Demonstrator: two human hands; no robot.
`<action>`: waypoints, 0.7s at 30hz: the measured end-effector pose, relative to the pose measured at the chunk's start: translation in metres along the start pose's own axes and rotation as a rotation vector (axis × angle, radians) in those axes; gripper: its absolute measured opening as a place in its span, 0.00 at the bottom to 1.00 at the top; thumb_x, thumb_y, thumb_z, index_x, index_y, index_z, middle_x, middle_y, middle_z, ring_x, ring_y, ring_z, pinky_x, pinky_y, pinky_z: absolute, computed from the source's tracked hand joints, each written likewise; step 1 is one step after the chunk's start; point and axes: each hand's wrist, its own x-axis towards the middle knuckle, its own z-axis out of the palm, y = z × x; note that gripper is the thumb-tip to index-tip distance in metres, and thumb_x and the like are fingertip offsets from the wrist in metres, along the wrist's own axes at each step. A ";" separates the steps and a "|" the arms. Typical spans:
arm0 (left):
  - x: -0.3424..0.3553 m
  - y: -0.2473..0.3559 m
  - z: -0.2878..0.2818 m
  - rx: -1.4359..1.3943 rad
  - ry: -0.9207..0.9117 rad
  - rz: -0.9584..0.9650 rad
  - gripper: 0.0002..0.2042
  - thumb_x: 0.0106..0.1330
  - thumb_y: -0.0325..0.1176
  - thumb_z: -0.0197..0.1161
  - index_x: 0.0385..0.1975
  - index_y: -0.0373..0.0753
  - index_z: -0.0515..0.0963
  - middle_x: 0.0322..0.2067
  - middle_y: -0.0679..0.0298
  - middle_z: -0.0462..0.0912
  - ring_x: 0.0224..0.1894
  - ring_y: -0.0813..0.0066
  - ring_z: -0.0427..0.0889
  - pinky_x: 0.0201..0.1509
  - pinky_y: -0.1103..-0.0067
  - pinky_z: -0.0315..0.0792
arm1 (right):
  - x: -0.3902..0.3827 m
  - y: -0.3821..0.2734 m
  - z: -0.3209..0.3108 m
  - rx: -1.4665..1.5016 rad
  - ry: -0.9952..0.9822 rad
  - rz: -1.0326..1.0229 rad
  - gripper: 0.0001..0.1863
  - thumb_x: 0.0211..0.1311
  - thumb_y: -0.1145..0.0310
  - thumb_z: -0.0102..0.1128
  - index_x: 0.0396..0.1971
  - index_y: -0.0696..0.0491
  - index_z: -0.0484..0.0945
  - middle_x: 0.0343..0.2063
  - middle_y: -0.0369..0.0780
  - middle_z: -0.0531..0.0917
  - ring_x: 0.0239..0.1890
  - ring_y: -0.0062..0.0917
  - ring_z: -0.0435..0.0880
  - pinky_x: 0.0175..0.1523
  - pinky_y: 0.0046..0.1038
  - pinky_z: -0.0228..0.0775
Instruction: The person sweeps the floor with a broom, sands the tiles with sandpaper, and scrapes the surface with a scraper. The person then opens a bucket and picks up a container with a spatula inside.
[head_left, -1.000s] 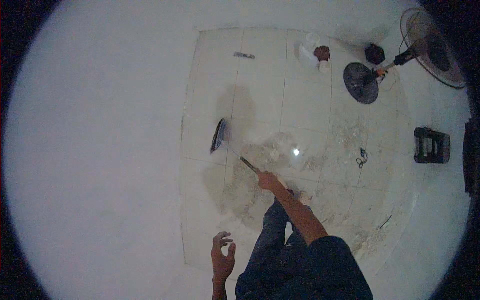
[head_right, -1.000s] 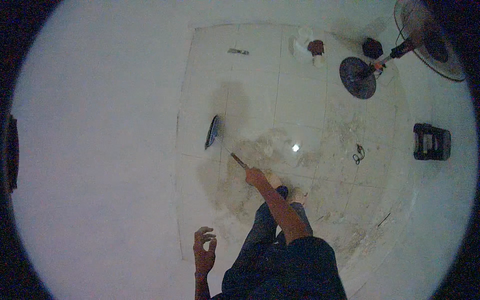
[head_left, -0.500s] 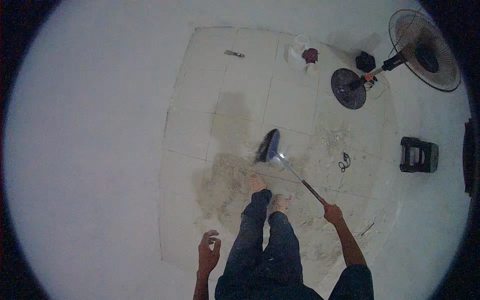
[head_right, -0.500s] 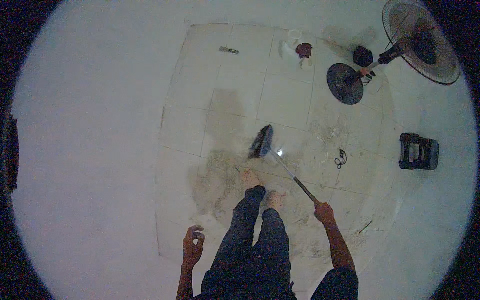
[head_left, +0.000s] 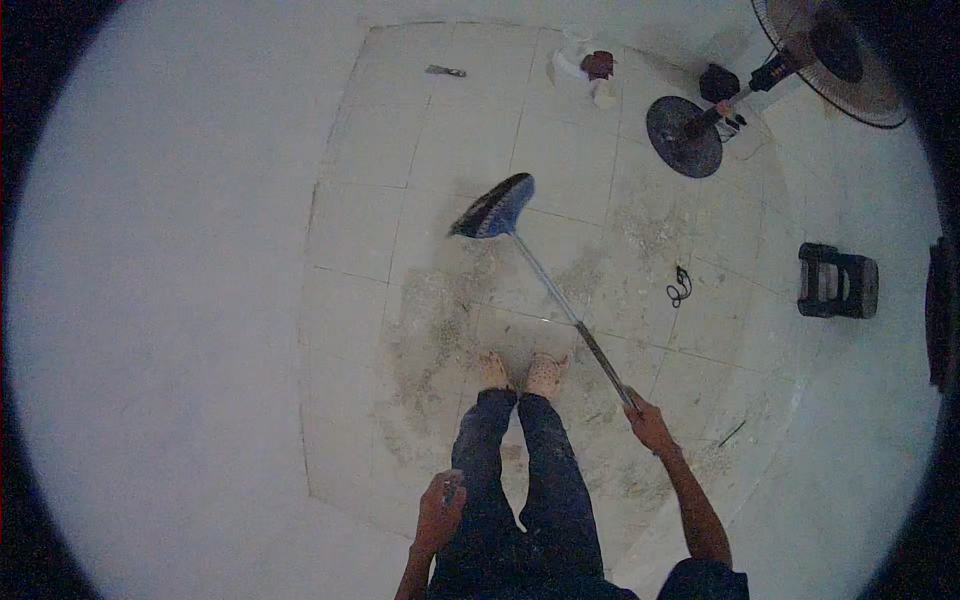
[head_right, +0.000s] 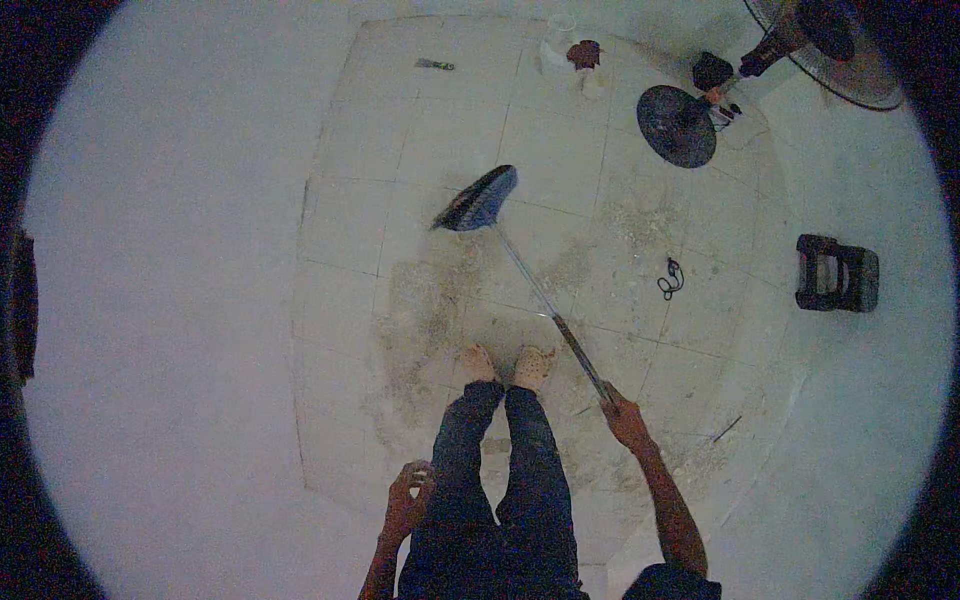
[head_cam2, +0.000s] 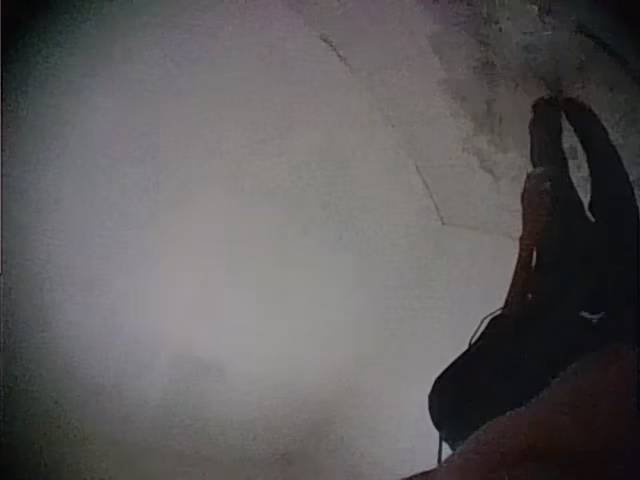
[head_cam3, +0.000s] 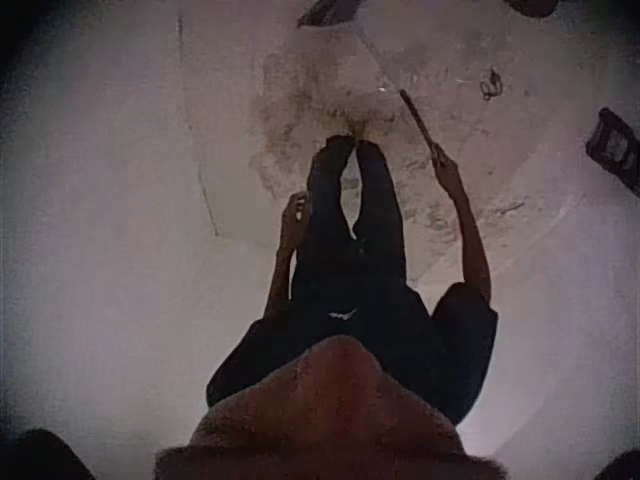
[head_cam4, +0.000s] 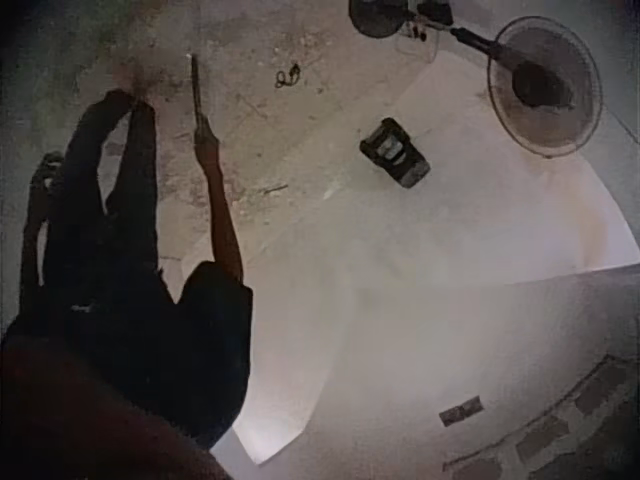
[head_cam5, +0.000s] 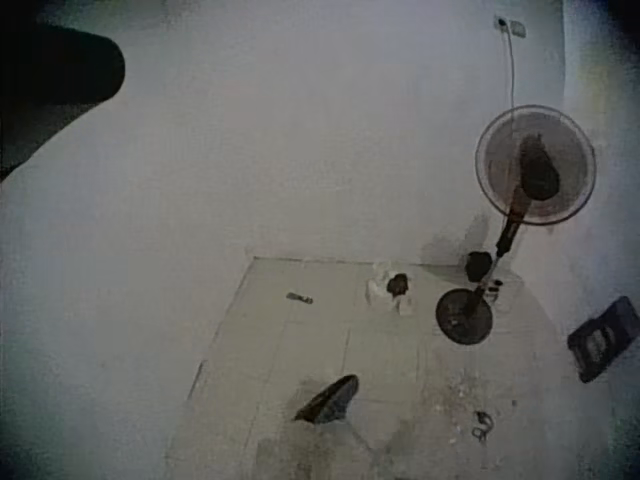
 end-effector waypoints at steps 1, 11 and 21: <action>0.003 0.005 0.006 -0.033 -0.019 -0.065 0.11 0.59 0.27 0.54 0.41 0.36 0.70 0.37 0.60 0.76 0.35 0.71 0.77 0.39 0.77 0.71 | 0.027 0.010 0.014 -0.065 0.112 -0.154 0.22 0.60 0.64 0.48 0.54 0.55 0.62 0.31 0.52 0.79 0.35 0.38 0.79 0.40 0.33 0.69; 0.032 -0.029 0.005 -0.113 0.124 -0.088 0.09 0.60 0.28 0.52 0.40 0.35 0.69 0.39 0.55 0.75 0.38 0.64 0.76 0.42 0.73 0.70 | 0.138 -0.006 0.114 -0.346 0.141 -0.203 0.20 0.60 0.66 0.41 0.54 0.49 0.65 0.27 0.52 0.77 0.30 0.46 0.76 0.38 0.43 0.68; 0.047 -0.062 0.039 -0.267 0.208 -0.112 0.10 0.60 0.31 0.51 0.40 0.34 0.69 0.37 0.53 0.76 0.38 0.59 0.77 0.43 0.72 0.69 | -0.030 -0.013 0.034 -0.344 -0.030 0.036 0.23 0.61 0.66 0.44 0.56 0.53 0.60 0.17 0.53 0.72 0.17 0.44 0.71 0.24 0.41 0.61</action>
